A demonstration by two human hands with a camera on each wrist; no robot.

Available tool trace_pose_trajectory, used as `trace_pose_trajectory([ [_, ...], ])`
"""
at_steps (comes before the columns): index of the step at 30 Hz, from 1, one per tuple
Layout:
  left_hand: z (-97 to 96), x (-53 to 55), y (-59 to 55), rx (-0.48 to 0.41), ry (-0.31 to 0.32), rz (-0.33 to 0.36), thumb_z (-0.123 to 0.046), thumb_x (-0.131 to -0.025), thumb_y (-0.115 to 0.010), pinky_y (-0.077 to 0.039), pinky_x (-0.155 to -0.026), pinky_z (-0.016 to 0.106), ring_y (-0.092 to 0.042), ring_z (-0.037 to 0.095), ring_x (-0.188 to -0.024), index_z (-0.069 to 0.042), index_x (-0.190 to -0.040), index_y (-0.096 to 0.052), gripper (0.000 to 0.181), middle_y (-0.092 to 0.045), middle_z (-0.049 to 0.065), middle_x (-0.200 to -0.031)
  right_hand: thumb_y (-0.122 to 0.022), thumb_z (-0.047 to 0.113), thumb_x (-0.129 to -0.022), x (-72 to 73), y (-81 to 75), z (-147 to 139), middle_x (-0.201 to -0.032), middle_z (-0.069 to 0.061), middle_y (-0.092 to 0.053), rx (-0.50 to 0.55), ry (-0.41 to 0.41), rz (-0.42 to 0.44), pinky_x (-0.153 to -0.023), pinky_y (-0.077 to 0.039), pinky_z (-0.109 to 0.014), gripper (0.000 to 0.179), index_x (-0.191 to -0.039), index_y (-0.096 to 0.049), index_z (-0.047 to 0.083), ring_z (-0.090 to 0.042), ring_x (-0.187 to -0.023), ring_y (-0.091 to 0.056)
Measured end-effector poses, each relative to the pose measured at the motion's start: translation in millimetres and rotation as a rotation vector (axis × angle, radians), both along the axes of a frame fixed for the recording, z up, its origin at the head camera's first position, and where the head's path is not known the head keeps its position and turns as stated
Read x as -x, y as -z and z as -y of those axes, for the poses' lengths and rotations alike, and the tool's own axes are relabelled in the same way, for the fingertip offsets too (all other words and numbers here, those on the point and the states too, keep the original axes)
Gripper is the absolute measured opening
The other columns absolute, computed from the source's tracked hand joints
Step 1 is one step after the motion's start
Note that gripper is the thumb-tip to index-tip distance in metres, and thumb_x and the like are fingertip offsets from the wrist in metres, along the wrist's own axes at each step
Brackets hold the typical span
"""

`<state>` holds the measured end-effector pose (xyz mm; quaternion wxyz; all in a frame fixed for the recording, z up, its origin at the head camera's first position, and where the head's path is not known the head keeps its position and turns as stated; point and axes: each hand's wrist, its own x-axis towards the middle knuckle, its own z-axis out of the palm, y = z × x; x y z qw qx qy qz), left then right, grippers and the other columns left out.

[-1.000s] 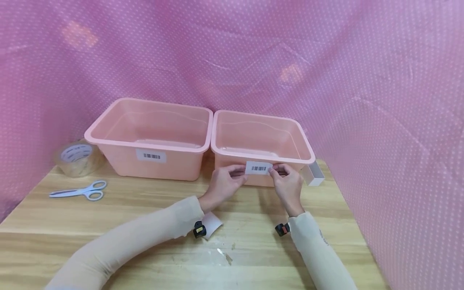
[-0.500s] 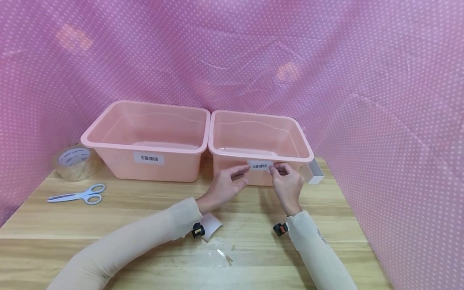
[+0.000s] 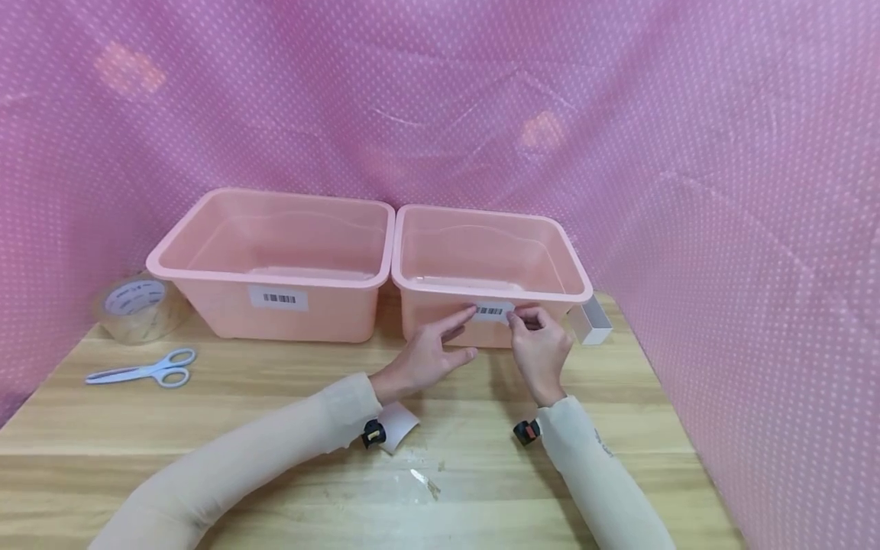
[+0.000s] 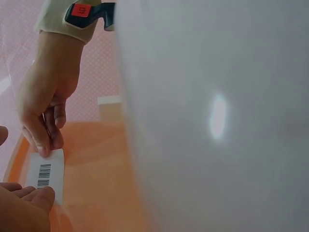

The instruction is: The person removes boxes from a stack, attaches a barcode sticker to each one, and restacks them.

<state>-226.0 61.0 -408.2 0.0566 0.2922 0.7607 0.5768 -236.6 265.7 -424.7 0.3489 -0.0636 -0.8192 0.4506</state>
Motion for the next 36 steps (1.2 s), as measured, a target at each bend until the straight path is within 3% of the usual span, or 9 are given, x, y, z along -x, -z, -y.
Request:
trace_pose_trajectory([
  [9, -0.1, 2.7, 0.2, -0.003, -0.005, 0.005, -0.016, -0.094, -0.07, -0.044, -0.118, 0.037, -0.05, 0.032, -0.143, -0.015, -0.157, -0.038, 0.071, -0.04, 0.008, -0.162, -0.075, 0.003, -0.087, 3.7, 2.3, 4.2, -0.086, -0.019, -0.076, 0.105, -0.038, -0.07, -0.052, -0.054, -0.01, 0.008, -0.087, -0.072, -0.005, 0.005, -0.06, -0.064],
  [14, 0.7, 2.9, 0.1, -0.011, -0.003, 0.021, -0.017, -0.095, -0.07, -0.043, -0.118, 0.035, -0.049, 0.032, -0.143, -0.016, -0.157, -0.037, 0.071, -0.038, 0.008, -0.163, -0.075, 0.001, -0.087, 4.6, 3.4, 3.8, -0.087, -0.023, -0.075, 0.18, -0.044, -0.045, -0.051, -0.057, -0.016, 0.012, -0.091, -0.068, -0.007, 0.001, -0.059, -0.066],
  [16, 0.6, 2.2, 0.1, -0.014, 0.001, 0.023, -0.017, -0.095, -0.07, -0.043, -0.118, 0.035, -0.048, 0.032, -0.144, -0.015, -0.157, -0.036, 0.071, -0.038, 0.008, -0.163, -0.076, 0.002, -0.087, 3.2, 3.9, 2.6, -0.084, -0.02, -0.075, 0.213, -0.053, -0.042, -0.049, -0.057, -0.019, 0.014, -0.091, -0.066, -0.007, -0.001, -0.057, -0.066],
  [22, 0.3, 3.2, -0.3, -0.051, -0.004, 0.008, -0.013, -0.094, -0.07, -0.043, -0.118, 0.032, -0.051, 0.028, -0.142, -0.007, -0.153, -0.042, 0.065, -0.049, 0.012, -0.156, -0.076, 0.002, -0.089, -6.1, 0.3, 9.4, -0.074, 0.006, -0.073, 0.328, -0.234, -0.098, -0.05, -0.059, -0.024, 0.017, -0.093, -0.065, -0.01, -0.006, -0.059, -0.07],
  [26, 0.8, 6.9, 0.9, -0.103, 0.006, 0.04, -0.01, -0.093, -0.071, -0.043, -0.119, 0.035, -0.053, 0.029, -0.141, -0.003, -0.15, -0.045, 0.063, -0.054, 0.016, -0.15, -0.073, 0.004, -0.092, -6.9, -2.1, 14.5, -0.081, 0.004, -0.078, 0.399, -0.364, -0.076, -0.063, -0.063, -0.026, 0.022, -0.1, -0.069, -0.015, -0.01, -0.07, -0.076],
  [30, 1.8, 8.8, 2.3, -0.117, 0.045, 0.132, -0.015, -0.093, -0.072, -0.04, -0.122, 0.036, -0.048, 0.028, -0.145, -0.005, -0.153, -0.041, 0.068, -0.048, 0.014, -0.157, -0.068, 0.003, -0.094, -4.0, -1.8, 15.0, -0.085, 0.0, -0.079, 0.497, -0.434, -0.043, -0.071, -0.064, -0.029, 0.025, -0.103, -0.067, -0.02, -0.013, -0.077, -0.078],
  [36, 2.0, 12.7, 3.4, -0.143, 0.081, 0.197, -0.014, -0.093, -0.072, -0.036, -0.124, 0.038, -0.043, 0.028, -0.148, -0.002, -0.154, -0.038, 0.071, -0.043, 0.015, -0.159, -0.064, 0.002, -0.096, 1.1, 0.1, 13.5, -0.084, 0.0, -0.079, 0.554, -0.439, 0.014, -0.07, -0.064, -0.03, 0.026, -0.103, -0.065, -0.024, -0.013, -0.076, -0.078],
])
